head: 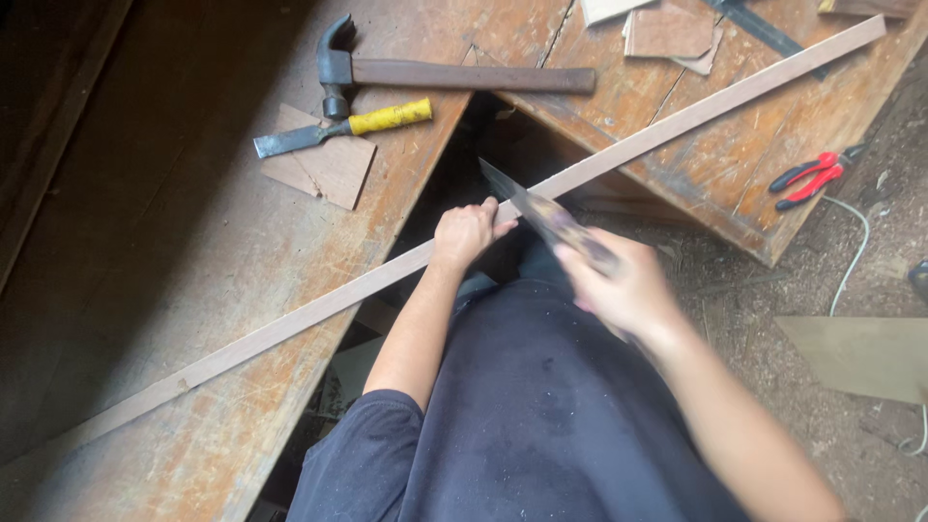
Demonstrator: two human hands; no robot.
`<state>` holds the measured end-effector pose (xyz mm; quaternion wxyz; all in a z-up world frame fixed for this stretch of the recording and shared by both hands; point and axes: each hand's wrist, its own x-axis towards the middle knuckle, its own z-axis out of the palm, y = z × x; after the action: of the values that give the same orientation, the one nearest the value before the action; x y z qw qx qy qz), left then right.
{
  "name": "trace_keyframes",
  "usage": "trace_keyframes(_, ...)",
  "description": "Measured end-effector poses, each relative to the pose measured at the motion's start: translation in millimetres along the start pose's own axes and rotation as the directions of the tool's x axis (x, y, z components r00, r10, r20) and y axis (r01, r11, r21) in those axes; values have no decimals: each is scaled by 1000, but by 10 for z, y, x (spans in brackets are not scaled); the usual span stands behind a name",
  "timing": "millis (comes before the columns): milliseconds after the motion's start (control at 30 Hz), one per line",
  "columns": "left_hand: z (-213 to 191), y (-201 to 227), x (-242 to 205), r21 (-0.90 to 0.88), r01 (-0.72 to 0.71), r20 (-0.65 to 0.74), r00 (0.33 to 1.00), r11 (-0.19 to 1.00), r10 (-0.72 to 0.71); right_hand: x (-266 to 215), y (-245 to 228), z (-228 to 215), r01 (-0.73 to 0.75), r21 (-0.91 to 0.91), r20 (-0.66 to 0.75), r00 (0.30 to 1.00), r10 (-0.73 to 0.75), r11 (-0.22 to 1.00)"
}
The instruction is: The person uses a hand saw to cut a thin wooden strip on a workbench. They hold the wood with one hand and saw with the other, completing one cut and then repositioning to begin a second cut.
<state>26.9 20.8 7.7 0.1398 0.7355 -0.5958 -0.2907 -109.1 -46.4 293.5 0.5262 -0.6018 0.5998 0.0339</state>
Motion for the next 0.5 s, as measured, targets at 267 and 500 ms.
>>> trace_keyframes(267, -9, 12, 20, 0, 0, 3, 1000, 1000, 0, 593, 243, 143, 76, -174, 58, 996, -67, 982)
trace_keyframes(500, -53, -28, 18, 29, -1, 4, 1000, 1000, 1, 73, 95, 16, 59, -73, 86, 995, -53, 996)
